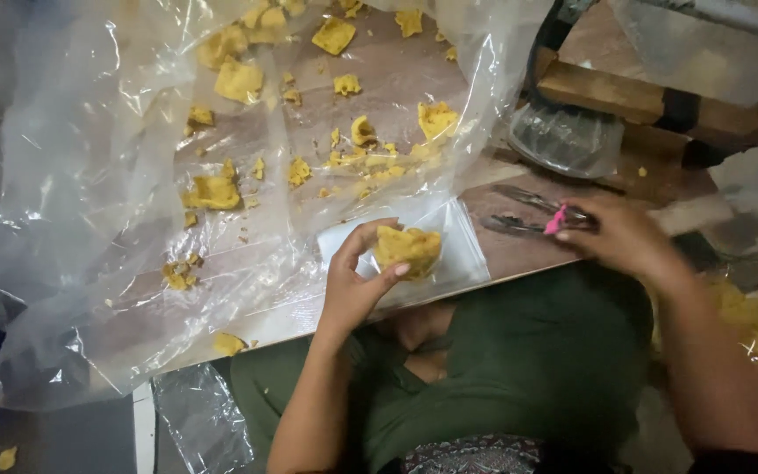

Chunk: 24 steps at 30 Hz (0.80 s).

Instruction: Manually packaging yellow food chunks into small plastic bags on a production floor.

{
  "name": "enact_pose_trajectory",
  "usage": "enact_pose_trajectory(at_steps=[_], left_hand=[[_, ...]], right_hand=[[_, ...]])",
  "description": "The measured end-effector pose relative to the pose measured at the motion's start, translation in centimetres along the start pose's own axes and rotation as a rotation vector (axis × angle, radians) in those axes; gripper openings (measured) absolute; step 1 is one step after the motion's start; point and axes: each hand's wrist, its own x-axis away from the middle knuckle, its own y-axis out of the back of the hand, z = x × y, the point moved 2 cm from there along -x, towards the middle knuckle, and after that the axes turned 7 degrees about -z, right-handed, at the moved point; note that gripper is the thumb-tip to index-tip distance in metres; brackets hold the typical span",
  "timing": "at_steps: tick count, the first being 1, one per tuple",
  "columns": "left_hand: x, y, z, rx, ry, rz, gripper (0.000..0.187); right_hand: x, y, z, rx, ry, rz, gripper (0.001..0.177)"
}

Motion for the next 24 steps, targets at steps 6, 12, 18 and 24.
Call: enact_pose_trajectory(at_steps=[6,12,18,24], left_hand=[[-0.5,-3.3,-0.6,0.042,0.013,0.071,0.050],[-1.2,-6.6,-2.0,0.052,-0.206,0.081,0.051],[-1.7,-6.5,-4.2,0.140,-0.272,-0.086,0.035],[-3.4,-8.1,-5.8,0.112,-0.349,-0.129,0.014]], right_hand=[[2.2,-0.2,4.6,0.105,0.168,-0.335,0.067],[3.7,-0.2,9.6,-0.827,0.620,-0.504,0.020],[4.6,0.8,11.6,-0.839,0.601,-0.579,0.007],[4.3,2.1,10.0,-0.882,0.638,-0.730,0.008]])
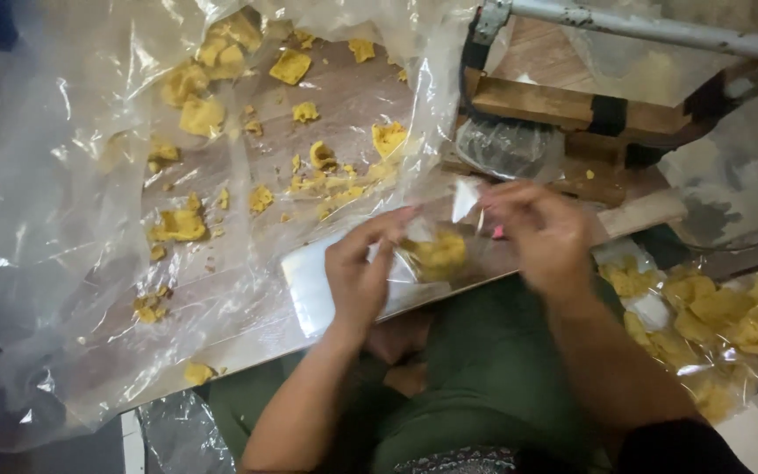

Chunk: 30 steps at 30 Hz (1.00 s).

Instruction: Manually packaging yellow food chunks into small plastic bags on a production floor.

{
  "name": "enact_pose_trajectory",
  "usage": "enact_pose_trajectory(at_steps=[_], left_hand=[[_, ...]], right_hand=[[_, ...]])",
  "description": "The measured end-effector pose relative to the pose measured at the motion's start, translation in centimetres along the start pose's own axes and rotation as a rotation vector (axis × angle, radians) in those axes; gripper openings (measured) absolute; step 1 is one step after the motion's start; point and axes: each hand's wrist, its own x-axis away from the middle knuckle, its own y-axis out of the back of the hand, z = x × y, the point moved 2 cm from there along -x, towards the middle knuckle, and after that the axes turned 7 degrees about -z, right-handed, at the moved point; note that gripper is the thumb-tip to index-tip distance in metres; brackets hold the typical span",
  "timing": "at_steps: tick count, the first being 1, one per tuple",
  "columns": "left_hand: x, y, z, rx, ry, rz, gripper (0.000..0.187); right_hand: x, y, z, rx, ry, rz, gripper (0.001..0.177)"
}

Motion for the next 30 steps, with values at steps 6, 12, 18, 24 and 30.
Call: enact_pose_trajectory(at_steps=[6,12,18,24,30], left_hand=[[-3.8,-1.8,-1.2,-0.083,0.198,0.043,0.012],[-5.9,-4.5,0.0,0.197,0.649,0.271,0.021],[-7.3,-7.2,-1.0,0.005,0.317,0.377,0.036],[-9.7,-12.0,0.4,-0.627,-0.464,0.332,0.009],[-12.0,-16.9,5.8,-0.041,0.412,0.200,0.016]], right_hand=[[-2.0,3.8,-1.9,-0.080,-0.176,-0.101,0.009],[-2.7,5.5,-1.6,-0.151,-0.274,-0.207,0.021],[-3.5,10.2,-2.8,0.394,-0.003,0.013,0.019],[-5.6,12.9,-3.2,0.587,0.057,-0.006,0.003],[-8.4,11.3,-6.5,-0.046,-0.328,-0.291,0.011]])
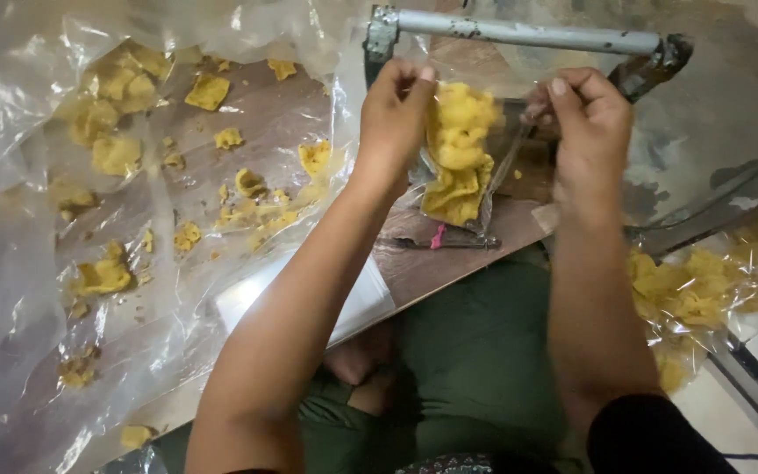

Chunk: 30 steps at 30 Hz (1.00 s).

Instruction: Manually packaging yellow food chunks into small plastic bags on a production floor.

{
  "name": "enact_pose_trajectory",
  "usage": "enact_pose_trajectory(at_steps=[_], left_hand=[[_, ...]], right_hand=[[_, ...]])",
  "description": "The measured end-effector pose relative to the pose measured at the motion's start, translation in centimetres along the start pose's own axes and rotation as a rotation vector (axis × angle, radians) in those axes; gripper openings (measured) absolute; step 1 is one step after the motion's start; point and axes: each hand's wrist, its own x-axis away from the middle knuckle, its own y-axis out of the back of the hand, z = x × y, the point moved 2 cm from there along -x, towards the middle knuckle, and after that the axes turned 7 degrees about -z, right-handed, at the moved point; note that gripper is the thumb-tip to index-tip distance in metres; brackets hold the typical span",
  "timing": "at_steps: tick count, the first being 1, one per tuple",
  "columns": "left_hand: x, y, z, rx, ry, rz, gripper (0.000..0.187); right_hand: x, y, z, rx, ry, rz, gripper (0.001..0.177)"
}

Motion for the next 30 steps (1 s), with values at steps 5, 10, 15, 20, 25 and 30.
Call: enact_pose_trajectory(at_steps=[5,10,15,20,25,30], left_hand=[[-1.2,-1.2,1.1,0.419,0.300,-0.193,0.033],[-1.2,-1.8,0.9,0.506,0.342,-0.212,0.041],[-1.7,-2.2,1.4,0.584,0.343,-0.226,0.043],[-2.0,-2.0,1.9,0.511,0.284,-0.227,0.037],[-1.8,-1.9,1.4,0.515,0.308,-0.215,0.040],[-1.2,-1.6,0.7,0.513,0.288,-0.213,0.039]], right_hand=[[-1.0,-1.2,-1.7,-0.310,-0.005,-0.250,0.006],[-1.3,-1.3,-2.3,-0.352,0.044,-0.270,0.007],[-1.7,-1.1,-2.6,-0.366,0.043,-0.299,0.012],[-1.6,-1.1,-2.5,-0.355,0.072,-0.281,0.011],[-1.6,-1.2,-2.4,-0.334,0.071,-0.286,0.012],[-1.3,-1.2,-2.0,-0.349,0.058,-0.292,0.014]])
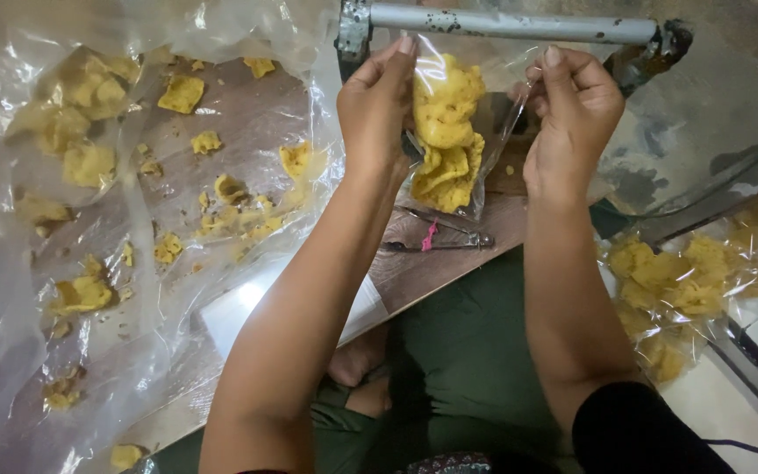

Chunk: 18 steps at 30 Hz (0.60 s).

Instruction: Manually packaging yellow food chunks into small plastic bags on a production floor.

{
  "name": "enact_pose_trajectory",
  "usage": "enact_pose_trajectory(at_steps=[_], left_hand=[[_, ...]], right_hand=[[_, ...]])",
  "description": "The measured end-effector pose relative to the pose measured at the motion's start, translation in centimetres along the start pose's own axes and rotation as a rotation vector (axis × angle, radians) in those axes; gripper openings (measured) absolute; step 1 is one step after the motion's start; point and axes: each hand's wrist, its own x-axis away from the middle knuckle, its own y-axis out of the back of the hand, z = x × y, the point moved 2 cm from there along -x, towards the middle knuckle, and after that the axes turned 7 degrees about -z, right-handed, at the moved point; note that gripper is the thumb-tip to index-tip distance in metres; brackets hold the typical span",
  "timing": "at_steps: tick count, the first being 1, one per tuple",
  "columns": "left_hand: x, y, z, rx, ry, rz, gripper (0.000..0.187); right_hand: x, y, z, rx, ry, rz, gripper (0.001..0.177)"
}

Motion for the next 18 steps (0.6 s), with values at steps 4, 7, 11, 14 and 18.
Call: enact_pose_trajectory(at_steps=[4,7,11,14,18], left_hand=[[2.6,1.1,-2.0,-0.122,0.066,-0.001,0.053],[5.1,3.2,-2.3,-0.083,0.019,0.044,0.042],[9.7,5.2,-1.9,-0.231,-0.260,0.096,0.020],[13.2,6.1,-2.0,-0.222,-0.523,0.197,0.008],[13.6,9.3,-1.5,-0.138,-0.541,0.034,0.008]], right_hand=[[1.4,0.2,1.2,0.016,-0.002,0.092,0.010],[3.4,0.0,3.1,0.088,0.042,0.145,0.010],[8.0,-2.5,6.0,0.502,0.763,0.063,0.051],[12.9,-6.4,7.6,0.870,0.934,0.311,0.021],[12.0,-5.5,5.3,0.853,0.995,0.328,0.038]])
